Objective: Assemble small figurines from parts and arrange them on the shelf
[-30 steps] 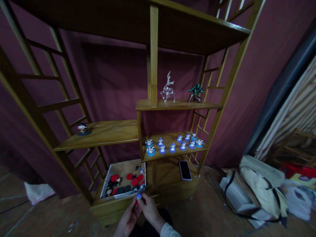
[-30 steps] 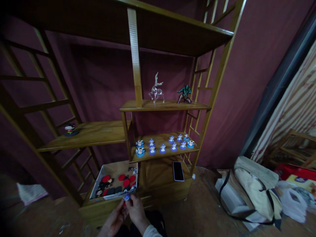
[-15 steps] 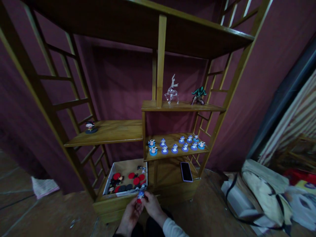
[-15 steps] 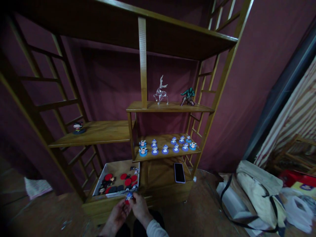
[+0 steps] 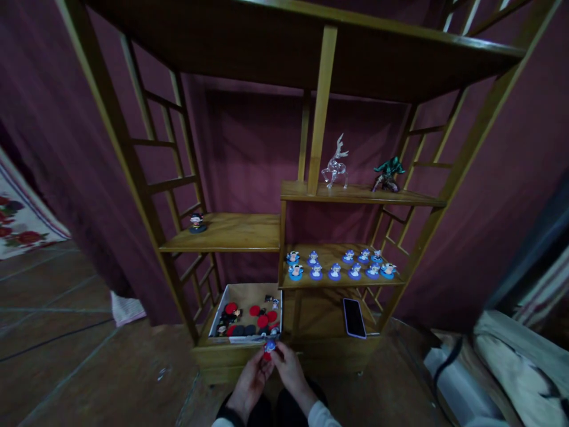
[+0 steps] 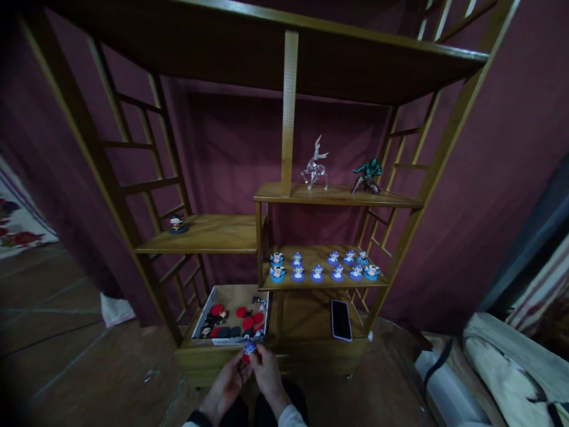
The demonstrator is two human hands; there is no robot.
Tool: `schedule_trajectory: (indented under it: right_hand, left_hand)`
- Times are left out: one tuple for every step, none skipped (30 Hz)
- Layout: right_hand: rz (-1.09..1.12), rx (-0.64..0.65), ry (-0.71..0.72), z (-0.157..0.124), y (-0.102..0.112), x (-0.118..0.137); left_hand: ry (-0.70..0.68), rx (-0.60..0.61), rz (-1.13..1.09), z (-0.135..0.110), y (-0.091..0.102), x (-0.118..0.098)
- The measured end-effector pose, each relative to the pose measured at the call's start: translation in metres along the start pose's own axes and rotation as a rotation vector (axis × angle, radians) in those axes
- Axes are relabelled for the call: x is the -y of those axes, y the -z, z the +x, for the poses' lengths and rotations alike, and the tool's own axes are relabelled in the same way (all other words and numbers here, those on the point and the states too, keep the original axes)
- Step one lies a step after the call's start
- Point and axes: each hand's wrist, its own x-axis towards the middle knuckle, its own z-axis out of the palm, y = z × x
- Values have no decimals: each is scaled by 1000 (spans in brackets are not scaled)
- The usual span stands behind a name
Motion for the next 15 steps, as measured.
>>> schedule_trajectory:
  right_hand:
    - [12, -11, -3, 0, 0, -1]
    - [24, -20, -6, 0, 0, -2]
    - [34, -23, -7, 1, 0, -3]
    - [42, -21, -9, 1, 0, -4]
    - [49, -15, -10, 2, 1, -6]
    - [53, -9, -11, 3, 1, -7]
    - [52, -3, -14, 3, 2, -7]
    - [44, -1, -17, 4, 3, -8]
    - [33, 0, -19, 4, 4, -9]
    - [19, 6, -22, 3, 5, -9]
    - [5, 12, -22, 3, 6, -9]
    - [-7, 17, -20, 2, 7, -9]
    - [-17, 26, -16, 2, 7, -9]
    - [-26, 28, -12, 1, 8, -9]
    - [-32, 24, -7, 0, 8, -9]
  left_hand:
    - [-5, 11, -12, -1, 1, -1]
    - [-8, 21, -21, -2, 1, -2]
    - [-5, 25, -24, -4, 2, -3]
    - [2, 30, -20, -5, 2, -4]
    - [10, 35, -12, -7, 2, -5]
    - [18, 41, -2, -8, 3, -6]
    - [21, 52, 6, -9, 3, -7]
    - [20, 64, 13, -10, 3, -7]
    - [16, 77, 16, -10, 3, -7]
    - [4, 89, 15, -11, 3, -7]
    - [-6, 91, 16, -11, 3, -6]
    - [-10, 84, 19, -11, 3, -6]
    - [-11, 69, 20, -11, 3, -5]
    - [-11, 48, 19, -11, 3, -5]
    - [-10, 35, 22, -11, 3, -4]
